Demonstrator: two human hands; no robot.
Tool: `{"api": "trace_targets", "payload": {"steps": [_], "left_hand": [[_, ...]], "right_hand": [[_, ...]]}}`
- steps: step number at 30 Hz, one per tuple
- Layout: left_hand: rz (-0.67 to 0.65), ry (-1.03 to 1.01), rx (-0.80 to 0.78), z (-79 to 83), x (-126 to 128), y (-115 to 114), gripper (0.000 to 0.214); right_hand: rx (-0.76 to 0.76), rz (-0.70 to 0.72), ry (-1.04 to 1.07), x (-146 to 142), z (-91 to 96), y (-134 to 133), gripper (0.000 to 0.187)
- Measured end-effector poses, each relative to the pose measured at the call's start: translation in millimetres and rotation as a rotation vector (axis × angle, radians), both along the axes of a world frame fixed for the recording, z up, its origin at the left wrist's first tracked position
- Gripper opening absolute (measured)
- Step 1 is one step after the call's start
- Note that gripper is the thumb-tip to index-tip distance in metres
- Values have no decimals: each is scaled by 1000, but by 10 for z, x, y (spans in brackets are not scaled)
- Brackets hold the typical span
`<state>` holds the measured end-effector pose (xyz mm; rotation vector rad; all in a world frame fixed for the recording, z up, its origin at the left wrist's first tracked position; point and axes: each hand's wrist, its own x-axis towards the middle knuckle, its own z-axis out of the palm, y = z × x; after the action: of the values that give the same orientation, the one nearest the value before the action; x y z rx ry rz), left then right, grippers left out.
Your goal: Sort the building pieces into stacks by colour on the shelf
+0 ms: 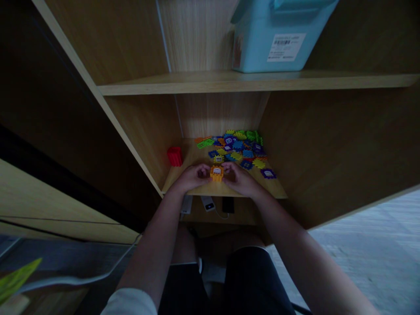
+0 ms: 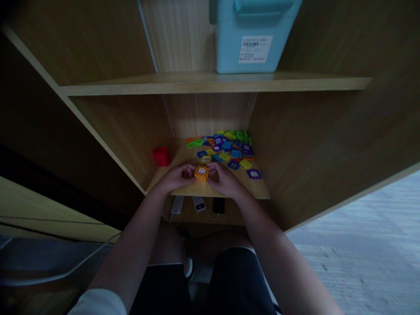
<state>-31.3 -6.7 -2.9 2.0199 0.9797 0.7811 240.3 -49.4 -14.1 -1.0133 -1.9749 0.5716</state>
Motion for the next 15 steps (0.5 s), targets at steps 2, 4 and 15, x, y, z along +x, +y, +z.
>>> {"api": "trace_targets", "payload": {"steps": [2, 4, 15], "left_hand": [[4, 2, 7, 0, 2, -3, 40], [9, 6, 17, 3, 1, -7, 38], [10, 20, 37, -28, 7, 12, 38]], "right_hand": [[-1, -14, 3, -2, -1, 1, 50], [2, -21, 5, -5, -3, 3, 50], [-2, -12, 25, -19, -11, 15, 48]]}}
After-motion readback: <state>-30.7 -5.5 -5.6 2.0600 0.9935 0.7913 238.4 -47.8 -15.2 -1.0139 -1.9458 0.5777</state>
